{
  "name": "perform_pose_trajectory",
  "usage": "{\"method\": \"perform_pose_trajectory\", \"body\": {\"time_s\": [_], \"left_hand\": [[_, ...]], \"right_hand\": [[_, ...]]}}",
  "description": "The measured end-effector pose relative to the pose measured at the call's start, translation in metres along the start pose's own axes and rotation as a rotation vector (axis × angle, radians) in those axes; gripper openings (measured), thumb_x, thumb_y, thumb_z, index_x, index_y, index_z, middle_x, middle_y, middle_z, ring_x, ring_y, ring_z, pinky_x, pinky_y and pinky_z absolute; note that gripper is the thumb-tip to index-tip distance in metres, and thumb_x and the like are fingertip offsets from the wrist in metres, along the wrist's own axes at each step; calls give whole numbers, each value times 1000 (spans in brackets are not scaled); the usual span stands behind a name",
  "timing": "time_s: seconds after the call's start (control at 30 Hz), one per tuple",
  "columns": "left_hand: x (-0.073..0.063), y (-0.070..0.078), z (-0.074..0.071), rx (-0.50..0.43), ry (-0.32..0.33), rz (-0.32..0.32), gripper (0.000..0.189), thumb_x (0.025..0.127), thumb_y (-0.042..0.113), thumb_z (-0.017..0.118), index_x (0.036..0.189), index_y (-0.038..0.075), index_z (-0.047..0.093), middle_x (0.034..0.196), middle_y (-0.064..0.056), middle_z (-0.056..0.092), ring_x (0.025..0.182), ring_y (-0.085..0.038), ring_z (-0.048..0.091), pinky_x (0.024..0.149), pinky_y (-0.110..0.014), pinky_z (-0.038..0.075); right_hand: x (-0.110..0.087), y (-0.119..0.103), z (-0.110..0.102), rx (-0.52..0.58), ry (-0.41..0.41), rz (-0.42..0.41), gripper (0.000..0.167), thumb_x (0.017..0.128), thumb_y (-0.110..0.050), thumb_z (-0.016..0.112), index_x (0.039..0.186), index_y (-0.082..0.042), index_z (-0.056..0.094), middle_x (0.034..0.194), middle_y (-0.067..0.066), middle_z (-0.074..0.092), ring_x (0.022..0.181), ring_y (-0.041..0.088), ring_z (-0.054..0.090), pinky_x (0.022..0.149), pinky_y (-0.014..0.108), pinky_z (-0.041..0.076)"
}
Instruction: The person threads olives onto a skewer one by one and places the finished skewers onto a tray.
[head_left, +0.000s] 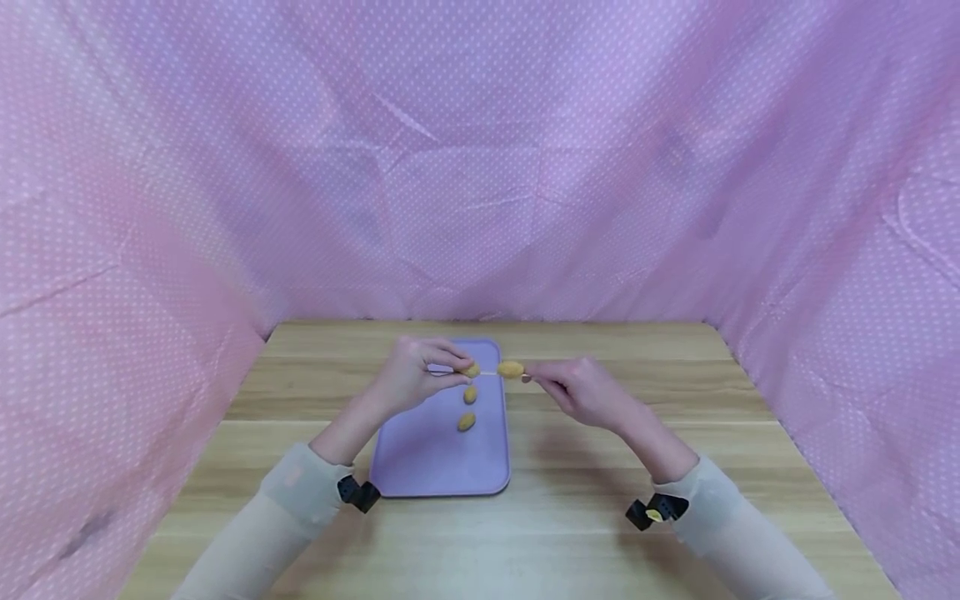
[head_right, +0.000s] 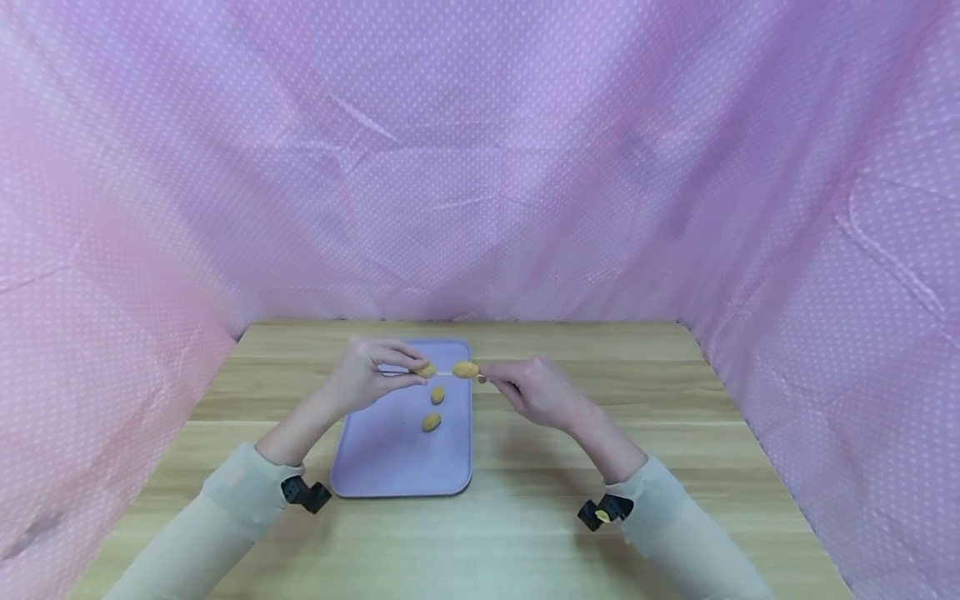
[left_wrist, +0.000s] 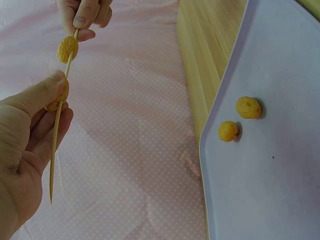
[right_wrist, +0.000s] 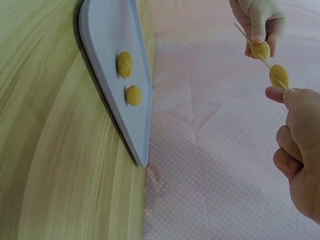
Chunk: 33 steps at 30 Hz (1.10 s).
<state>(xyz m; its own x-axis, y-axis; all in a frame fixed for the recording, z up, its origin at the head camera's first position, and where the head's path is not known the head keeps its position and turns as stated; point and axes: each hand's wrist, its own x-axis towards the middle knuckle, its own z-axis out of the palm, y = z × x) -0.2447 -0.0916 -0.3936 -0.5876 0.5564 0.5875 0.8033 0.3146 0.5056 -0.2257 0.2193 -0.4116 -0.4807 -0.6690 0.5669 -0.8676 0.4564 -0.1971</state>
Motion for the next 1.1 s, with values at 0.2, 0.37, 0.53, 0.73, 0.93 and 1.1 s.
{"method": "perform_pose_trajectory", "body": {"time_s": [0.2, 0.37, 0.53, 0.73, 0.93, 1.1], "left_hand": [[0, -2, 4, 11, 9, 11, 21, 78, 2, 92, 98, 3, 85, 97, -11, 83, 89, -23, 82, 74, -25, 67], [2, -2, 5, 0, 12, 13, 21, 78, 2, 92, 98, 2, 85, 97, -11, 83, 89, -24, 82, 72, -26, 67], [2, -2, 6, -1, 2, 12, 21, 78, 2, 92, 98, 2, 85, 97, -10, 83, 87, -23, 81, 72, -25, 66], [2, -2, 7, -6, 9, 26, 21, 78, 1, 93, 97, 3, 85, 96, -10, 83, 86, -22, 81, 72, -20, 65], [3, -2, 7, -10, 11, 39, 21, 78, 2, 93, 97, 3, 85, 96, -9, 83, 87, -23, 81, 72, -26, 67], [3, -4, 9, -14, 10, 35, 20, 78, 3, 92, 97, 3, 85, 97, -10, 83, 88, -24, 81, 73, -30, 68]], "right_hand": [[0, 0, 3, 8, -4, 10, 21, 96, 4, 70, 112, -5, 79, 98, 3, 83, 63, -4, 48, 52, 13, 44], [1, -1, 2, 19, -6, 12, 22, 95, 6, 70, 113, -4, 78, 97, 5, 83, 62, -5, 45, 51, 12, 41], [2, -2, 2, 6, -22, 17, 23, 94, 7, 70, 113, -4, 79, 99, 6, 83, 64, -3, 50, 54, 14, 46], [2, -2, 4, 3, -29, 23, 24, 94, 7, 70, 114, -4, 79, 100, 5, 84, 64, -3, 50, 54, 13, 44], [4, -3, 5, 9, -26, 25, 24, 95, 7, 70, 114, -4, 79, 98, 4, 83, 61, -7, 39, 51, 10, 35], [5, -5, 4, 13, -43, 51, 23, 97, 5, 69, 115, -6, 79, 97, 4, 83, 59, -8, 36, 49, 10, 34]]}}
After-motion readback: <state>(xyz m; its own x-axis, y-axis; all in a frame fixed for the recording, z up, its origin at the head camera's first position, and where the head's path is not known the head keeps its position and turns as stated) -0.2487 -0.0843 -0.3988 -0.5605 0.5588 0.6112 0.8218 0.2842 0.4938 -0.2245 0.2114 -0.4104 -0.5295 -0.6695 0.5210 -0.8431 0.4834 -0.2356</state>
